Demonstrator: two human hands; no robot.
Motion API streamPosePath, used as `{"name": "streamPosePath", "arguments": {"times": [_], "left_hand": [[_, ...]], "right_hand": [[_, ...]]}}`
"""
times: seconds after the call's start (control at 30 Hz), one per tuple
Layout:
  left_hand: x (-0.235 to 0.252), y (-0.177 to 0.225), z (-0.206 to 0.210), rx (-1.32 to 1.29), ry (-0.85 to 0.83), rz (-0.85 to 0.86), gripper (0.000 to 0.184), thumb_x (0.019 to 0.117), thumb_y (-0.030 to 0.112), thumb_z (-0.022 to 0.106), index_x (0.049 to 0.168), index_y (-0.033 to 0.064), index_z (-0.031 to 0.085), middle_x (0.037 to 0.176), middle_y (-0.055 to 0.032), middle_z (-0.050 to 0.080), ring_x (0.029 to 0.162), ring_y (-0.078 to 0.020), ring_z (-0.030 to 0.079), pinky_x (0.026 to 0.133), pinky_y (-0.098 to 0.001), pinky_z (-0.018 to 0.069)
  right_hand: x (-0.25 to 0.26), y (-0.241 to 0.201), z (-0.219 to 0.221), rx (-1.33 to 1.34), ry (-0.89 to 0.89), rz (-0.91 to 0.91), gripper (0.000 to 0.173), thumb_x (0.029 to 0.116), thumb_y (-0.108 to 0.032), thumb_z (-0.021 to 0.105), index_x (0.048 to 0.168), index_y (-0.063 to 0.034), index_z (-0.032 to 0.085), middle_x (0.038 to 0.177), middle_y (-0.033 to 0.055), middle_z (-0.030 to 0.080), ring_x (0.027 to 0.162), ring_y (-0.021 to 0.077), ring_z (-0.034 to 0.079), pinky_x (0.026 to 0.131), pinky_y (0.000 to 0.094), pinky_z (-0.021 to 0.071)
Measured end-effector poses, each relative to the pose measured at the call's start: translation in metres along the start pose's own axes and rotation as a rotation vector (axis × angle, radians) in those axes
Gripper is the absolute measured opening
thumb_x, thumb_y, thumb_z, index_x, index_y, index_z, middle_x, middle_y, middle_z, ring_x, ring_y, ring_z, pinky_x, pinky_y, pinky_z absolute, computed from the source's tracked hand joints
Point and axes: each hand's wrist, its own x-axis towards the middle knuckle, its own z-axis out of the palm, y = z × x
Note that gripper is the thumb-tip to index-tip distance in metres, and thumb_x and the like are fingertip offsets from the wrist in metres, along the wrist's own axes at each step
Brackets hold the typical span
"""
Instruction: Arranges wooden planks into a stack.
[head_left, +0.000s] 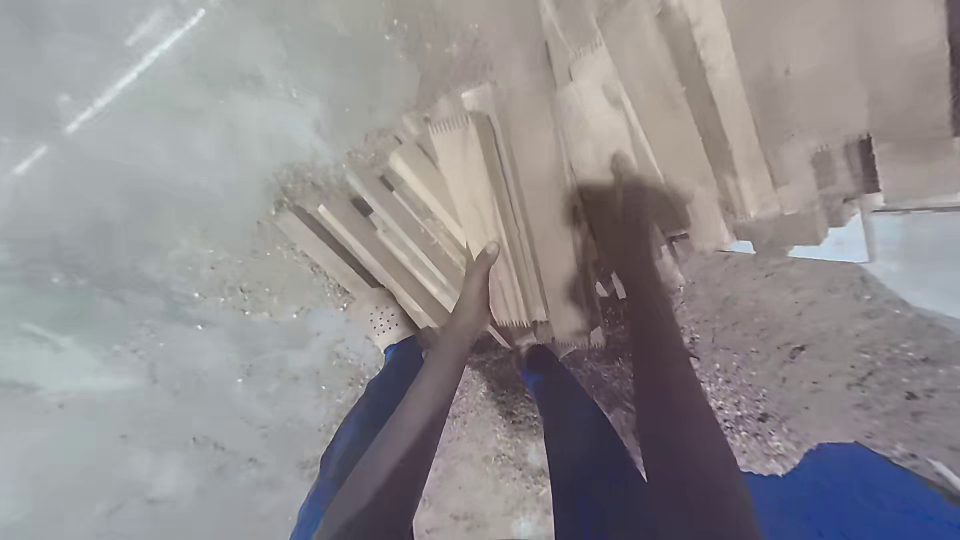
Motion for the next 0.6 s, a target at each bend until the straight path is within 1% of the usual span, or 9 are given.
{"name": "streamPosePath", "arguments": {"times": [0.07, 0.13, 0.2, 0.27, 0.37, 0.43, 0.5, 0.57, 0.6], "left_hand": [[0.001, 0.0, 0.0, 0.002, -0.016, -0.001, 0.107, 0.0782, 0.07, 0.067, 0.156, 0.0125, 0.021, 0.119, -0.0043, 0.066, 0.101, -0.0091, 0.067, 0.086, -0.0301, 0.0591], [0.002, 0.002, 0.001, 0.019, -0.027, 0.003, 0.1, 0.0815, 0.07, 0.064, 0.155, 0.014, 0.026, 0.117, -0.0039, 0.067, 0.1, -0.0093, 0.068, 0.084, -0.0302, 0.0595], [0.0, 0.003, -0.001, 0.04, -0.024, 0.007, 0.094, 0.0829, 0.07, 0.063, 0.152, 0.0153, 0.031, 0.115, -0.0026, 0.068, 0.099, -0.009, 0.068, 0.084, -0.0302, 0.0596], [-0.001, 0.004, -0.001, 0.062, -0.026, 0.007, 0.094, 0.0846, 0.07, 0.061, 0.154, 0.0154, 0.028, 0.118, -0.0026, 0.066, 0.1, -0.0082, 0.067, 0.085, -0.0299, 0.059], [0.0, 0.003, 0.0, 0.083, -0.022, 0.014, 0.096, 0.083, 0.073, 0.061, 0.153, 0.015, 0.03, 0.117, -0.0023, 0.067, 0.1, -0.0083, 0.067, 0.085, -0.03, 0.059], [0.001, 0.002, -0.001, 0.08, -0.022, 0.022, 0.097, 0.0799, 0.076, 0.062, 0.15, 0.0157, 0.033, 0.115, -0.0012, 0.068, 0.099, -0.0083, 0.068, 0.084, -0.0296, 0.0596], [0.001, 0.001, -0.003, 0.071, -0.027, 0.023, 0.102, 0.0765, 0.078, 0.065, 0.151, 0.0163, 0.033, 0.115, -0.0014, 0.068, 0.098, -0.0089, 0.068, 0.083, -0.0303, 0.0599], [0.001, 0.001, -0.003, 0.066, -0.032, 0.022, 0.1, 0.0771, 0.078, 0.065, 0.15, 0.016, 0.034, 0.114, -0.0011, 0.068, 0.098, -0.0087, 0.068, 0.083, -0.0305, 0.06], [0.001, 0.001, -0.002, 0.063, -0.032, 0.021, 0.098, 0.0773, 0.077, 0.065, 0.149, 0.0166, 0.035, 0.112, -0.0005, 0.069, 0.096, -0.0086, 0.069, 0.082, -0.0303, 0.0605]], "right_hand": [[0.026, 0.025, 0.005, -0.204, 0.132, 0.052, 0.074, 0.0949, -0.04, 0.062, 0.153, -0.0008, 0.039, 0.152, 0.029, 0.043, 0.141, 0.044, 0.041, 0.115, 0.0593, 0.0335], [0.042, 0.044, 0.015, -0.308, 0.214, 0.03, 0.098, 0.0809, -0.055, 0.074, 0.156, -0.0037, 0.036, 0.157, 0.0307, 0.034, 0.144, 0.0489, 0.033, 0.113, 0.0661, 0.0303], [0.041, 0.051, 0.019, -0.337, 0.205, 0.072, 0.111, 0.0747, -0.061, 0.078, 0.159, -0.008, 0.031, 0.161, 0.0313, 0.024, 0.147, 0.0522, 0.026, 0.114, 0.0689, 0.0272], [0.041, 0.057, 0.017, -0.334, 0.171, 0.085, 0.108, 0.0754, -0.054, 0.081, 0.159, -0.0097, 0.03, 0.158, 0.0316, 0.028, 0.141, 0.0539, 0.034, 0.107, 0.0695, 0.0353], [0.038, 0.071, 0.018, -0.354, 0.085, 0.1, 0.097, 0.0841, -0.035, 0.076, 0.162, -0.0097, 0.023, 0.158, 0.0329, 0.028, 0.141, 0.0553, 0.034, 0.106, 0.0731, 0.0344], [0.036, 0.082, 0.027, -0.399, 0.087, 0.101, 0.093, 0.0892, -0.036, 0.069, 0.163, -0.0119, 0.018, 0.16, 0.0301, 0.028, 0.145, 0.0516, 0.031, 0.107, 0.0717, 0.0349], [0.034, 0.087, 0.035, -0.449, 0.11, 0.092, 0.096, 0.0866, -0.036, 0.07, 0.163, -0.013, 0.017, 0.159, 0.0301, 0.029, 0.145, 0.0517, 0.031, 0.103, 0.0725, 0.0367], [0.029, 0.087, 0.033, -0.496, 0.125, 0.044, 0.097, 0.0842, -0.037, 0.072, 0.163, -0.0148, 0.02, 0.156, 0.0307, 0.033, 0.141, 0.0528, 0.035, 0.097, 0.0735, 0.0405], [0.023, 0.087, 0.026, -0.499, 0.101, 0.002, 0.095, 0.0852, -0.04, 0.072, 0.162, -0.0135, 0.022, 0.156, 0.0312, 0.032, 0.141, 0.0534, 0.035, 0.097, 0.0745, 0.0404]]}}
